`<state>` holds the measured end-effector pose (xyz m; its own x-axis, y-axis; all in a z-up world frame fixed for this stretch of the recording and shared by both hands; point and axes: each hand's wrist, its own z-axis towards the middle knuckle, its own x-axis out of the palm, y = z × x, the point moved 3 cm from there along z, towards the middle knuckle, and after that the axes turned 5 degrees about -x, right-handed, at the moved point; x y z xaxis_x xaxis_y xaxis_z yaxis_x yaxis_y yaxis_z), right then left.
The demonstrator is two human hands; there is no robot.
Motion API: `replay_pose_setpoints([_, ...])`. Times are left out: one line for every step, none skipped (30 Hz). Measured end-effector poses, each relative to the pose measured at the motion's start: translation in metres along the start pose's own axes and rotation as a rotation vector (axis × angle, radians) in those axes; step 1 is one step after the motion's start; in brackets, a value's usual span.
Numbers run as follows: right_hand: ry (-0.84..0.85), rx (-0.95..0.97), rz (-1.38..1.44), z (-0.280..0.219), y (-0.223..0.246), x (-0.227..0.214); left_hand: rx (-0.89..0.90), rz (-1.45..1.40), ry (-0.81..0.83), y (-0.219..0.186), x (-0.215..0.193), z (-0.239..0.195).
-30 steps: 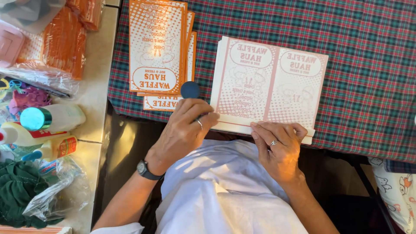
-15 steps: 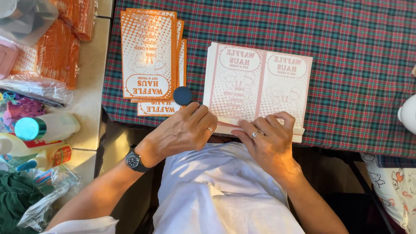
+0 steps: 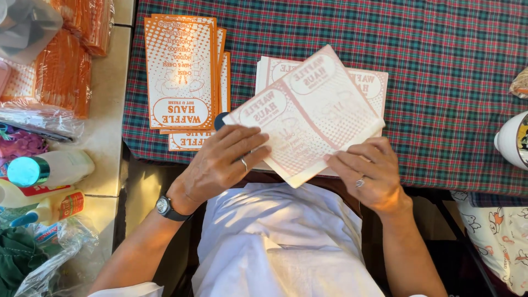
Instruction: Folding the bottom edges of paper bags and stacking them neatly
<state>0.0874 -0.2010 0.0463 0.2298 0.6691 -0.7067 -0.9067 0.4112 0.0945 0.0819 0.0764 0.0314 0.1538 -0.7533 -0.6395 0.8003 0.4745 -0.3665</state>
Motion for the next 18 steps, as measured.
replay_pose_setpoints([0.001,0.002,-0.001,-0.004,-0.007,0.000,0.000,-0.003,0.000,-0.005,0.002,0.004])
replay_pose_setpoints([0.002,0.011,-0.001,-0.009,-0.014,0.000,0.020,-0.036,-0.009,-0.010,0.003,0.008])
replay_pose_setpoints([0.003,0.020,-0.001,-0.013,-0.021,0.000,0.039,-0.069,-0.017,-0.016,0.005,0.012])
replay_pose_setpoints([0.004,0.020,-0.001,-0.015,-0.023,0.000,0.039,-0.070,-0.018,-0.018,0.016,0.010])
replay_pose_setpoints([0.013,0.069,-0.044,-0.016,-0.027,0.000,0.052,-0.028,0.002,-0.021,0.028,0.008])
replay_pose_setpoints([0.022,0.117,-0.085,-0.018,-0.030,0.001,0.064,0.016,0.023,-0.024,0.040,0.006])
replay_pose_setpoints([0.023,0.118,-0.085,-0.017,-0.028,-0.001,0.064,0.015,0.023,-0.029,0.047,0.012])
replay_pose_setpoints([0.039,0.148,-0.098,-0.017,-0.025,-0.001,0.089,0.096,0.007,-0.034,0.055,0.017])
replay_pose_setpoints([0.055,0.178,-0.110,-0.018,-0.024,-0.002,0.114,0.178,-0.009,-0.040,0.062,0.023])
replay_pose_setpoints([0.057,0.181,-0.113,-0.020,-0.021,-0.003,0.115,0.173,-0.009,-0.042,0.066,0.028])
replay_pose_setpoints([0.036,0.176,-0.123,-0.022,-0.018,-0.004,0.120,0.195,-0.011,-0.045,0.070,0.033])
replay_pose_setpoints([0.016,0.173,-0.133,-0.025,-0.014,-0.005,0.126,0.213,-0.011,-0.048,0.075,0.036])
replay_pose_setpoints([0.018,0.179,-0.136,-0.030,-0.011,-0.008,0.126,0.207,-0.009,-0.049,0.079,0.037])
replay_pose_setpoints([-0.002,0.170,-0.126,-0.034,-0.008,-0.011,0.110,0.218,0.001,-0.051,0.082,0.038])
replay_pose_setpoints([-0.022,0.160,-0.116,-0.038,-0.004,-0.014,0.094,0.230,0.011,-0.052,0.086,0.039])
replay_pose_setpoints([-0.021,0.168,-0.118,-0.042,-0.003,-0.015,0.096,0.223,0.016,-0.054,0.087,0.040])
replay_pose_setpoints([-0.025,0.161,-0.094,-0.045,-0.001,-0.016,0.082,0.253,0.029,-0.056,0.088,0.041])
replay_pose_setpoints([-0.030,0.153,-0.073,-0.048,0.000,-0.018,0.072,0.281,0.038,-0.057,0.090,0.042])
